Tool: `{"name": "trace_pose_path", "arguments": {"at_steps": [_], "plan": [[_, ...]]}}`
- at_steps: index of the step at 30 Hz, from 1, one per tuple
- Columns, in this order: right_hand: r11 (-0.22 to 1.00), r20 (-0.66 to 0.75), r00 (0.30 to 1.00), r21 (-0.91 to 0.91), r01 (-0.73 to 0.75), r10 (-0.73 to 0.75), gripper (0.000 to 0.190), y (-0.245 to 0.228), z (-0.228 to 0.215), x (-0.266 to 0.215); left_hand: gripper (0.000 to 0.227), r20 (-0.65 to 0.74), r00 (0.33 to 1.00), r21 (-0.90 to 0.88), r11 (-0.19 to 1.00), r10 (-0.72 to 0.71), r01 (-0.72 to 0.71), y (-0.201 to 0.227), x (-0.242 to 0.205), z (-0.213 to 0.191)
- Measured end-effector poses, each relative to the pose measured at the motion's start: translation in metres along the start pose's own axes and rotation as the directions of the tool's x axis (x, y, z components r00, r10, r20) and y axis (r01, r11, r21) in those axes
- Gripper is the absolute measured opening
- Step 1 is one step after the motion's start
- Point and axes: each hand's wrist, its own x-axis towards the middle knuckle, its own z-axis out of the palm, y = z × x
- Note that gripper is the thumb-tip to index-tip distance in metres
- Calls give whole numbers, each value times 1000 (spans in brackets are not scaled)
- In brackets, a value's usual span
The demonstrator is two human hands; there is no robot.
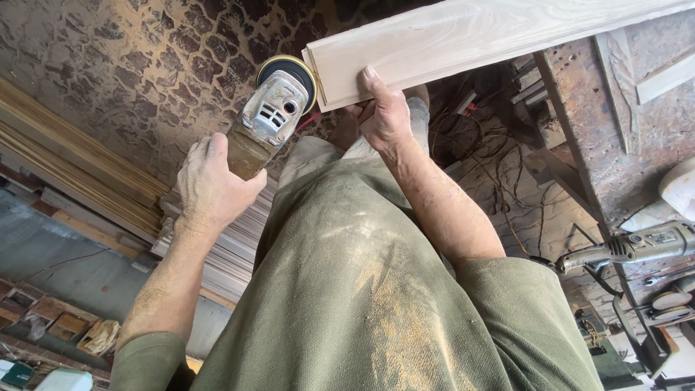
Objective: Sanding wooden planks with an angle grinder and applying glue to fill gaps.
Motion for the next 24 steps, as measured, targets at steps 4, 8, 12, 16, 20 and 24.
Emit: {"name": "trace_pose_path", "arguments": {"at_steps": [4,8,12,16,20,24], "plan": [[1000,2,1000,10,-5,5,78,2,-3,3,56,8,1000,1,1000,-19,19,1,1,-2],[1000,4,1000,12,-3,3,78,3,-4,5,60,1,1000,-22,1000,-13,13,1,3,-2],[1000,-4,1000,23,1,-1,70,3,-4,5,56,-7,1000,-14,1000,-3,3,3,5,-3],[1000,7,1000,-26,0,0,83,4,-6,6,56,57,998,-9,999,-31,32,4,4,-2],[1000,14,1000,-20,-13,13,83,5,-10,10,49,135,990,-3,1000,-29,30,4,0,-4],[1000,48,999,30,-8,6,79,1,-11,22,57,253,964,9,997,-79,79,-2,-13,7]]}}
